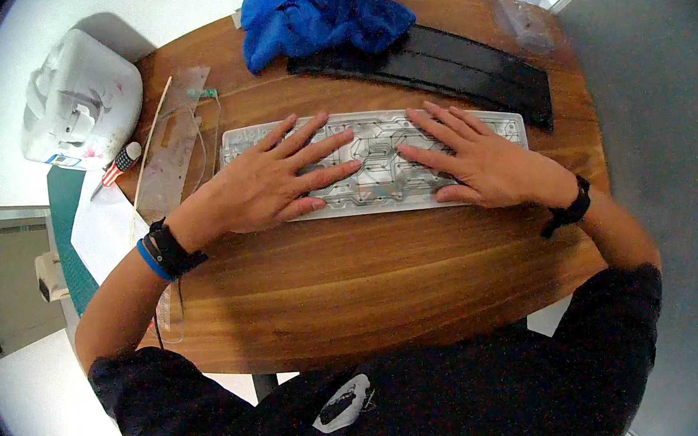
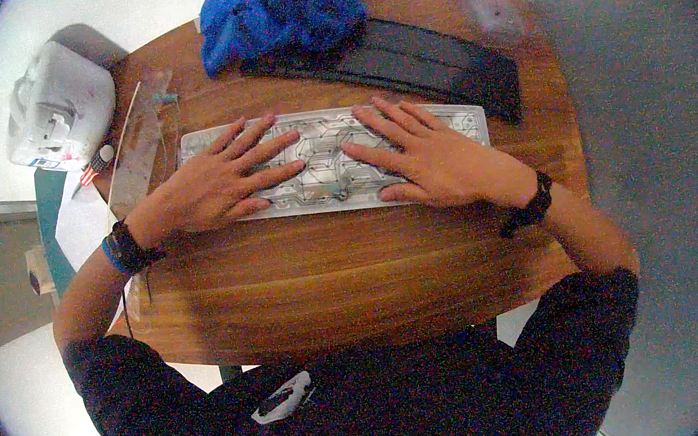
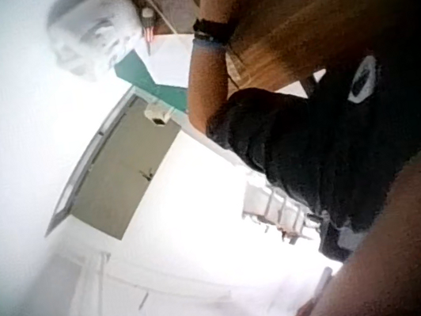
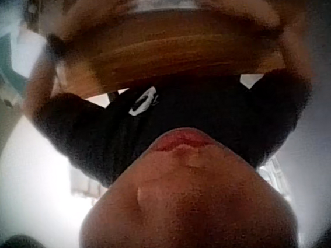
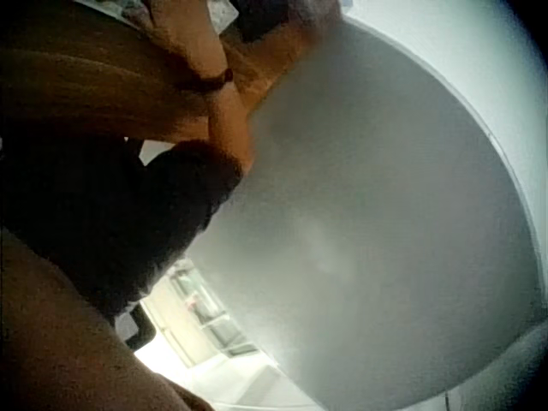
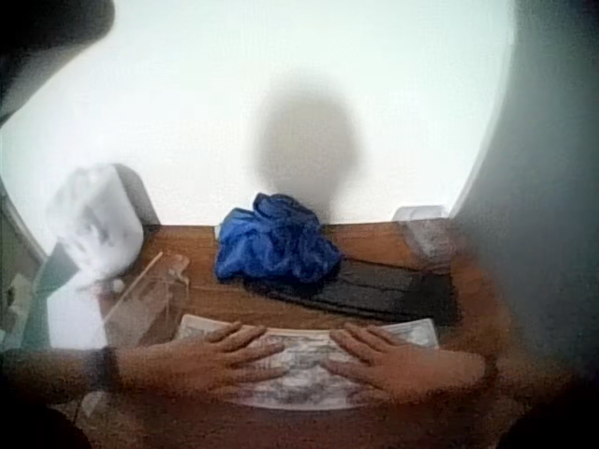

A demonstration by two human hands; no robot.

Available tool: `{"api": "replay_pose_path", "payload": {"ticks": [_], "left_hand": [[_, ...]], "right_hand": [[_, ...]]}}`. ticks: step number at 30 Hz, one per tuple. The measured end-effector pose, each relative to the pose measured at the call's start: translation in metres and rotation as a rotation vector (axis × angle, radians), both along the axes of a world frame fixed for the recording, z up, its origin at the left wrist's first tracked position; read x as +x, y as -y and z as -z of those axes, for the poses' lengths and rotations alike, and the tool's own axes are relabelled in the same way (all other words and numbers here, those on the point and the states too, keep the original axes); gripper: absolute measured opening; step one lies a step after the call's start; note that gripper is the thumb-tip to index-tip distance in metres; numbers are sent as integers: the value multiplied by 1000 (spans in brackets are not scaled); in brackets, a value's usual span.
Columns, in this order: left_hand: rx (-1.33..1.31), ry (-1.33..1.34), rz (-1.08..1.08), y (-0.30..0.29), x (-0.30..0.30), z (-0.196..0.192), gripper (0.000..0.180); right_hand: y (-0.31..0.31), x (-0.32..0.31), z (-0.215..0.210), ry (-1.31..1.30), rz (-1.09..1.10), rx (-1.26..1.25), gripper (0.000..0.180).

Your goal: The person cleans a white keyboard with a blue cloth, then peels and applies a transparent patterned skin over the keys. They smooth the skin, wipe it again, and place the keyboard back into its black case.

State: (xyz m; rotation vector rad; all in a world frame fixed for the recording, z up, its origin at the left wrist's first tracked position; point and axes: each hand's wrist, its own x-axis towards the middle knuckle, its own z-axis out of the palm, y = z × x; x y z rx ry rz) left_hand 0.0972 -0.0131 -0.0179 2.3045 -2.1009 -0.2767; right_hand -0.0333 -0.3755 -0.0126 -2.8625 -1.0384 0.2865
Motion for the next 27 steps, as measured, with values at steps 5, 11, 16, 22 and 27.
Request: {"api": "replay_pose_path", "payload": {"ticks": [5,11,16,22,27], "left_hand": [[-4,12,-2,0,0,-2,63],[-40,76,-8,0,-8,-14,64],[-34,62,10,4,-16,-15,65],[-56,49,-16,2,-22,-14,64],[-59,55,-18,2,-24,-13,65]], "right_hand": [[8,12,-5,-79,-47,35,77],[80,47,-14,119,332,12,85],[118,62,-13,-123,491,87,97],[127,75,-10,-89,528,121,98],[116,80,-23,-94,563,90,109]]}}
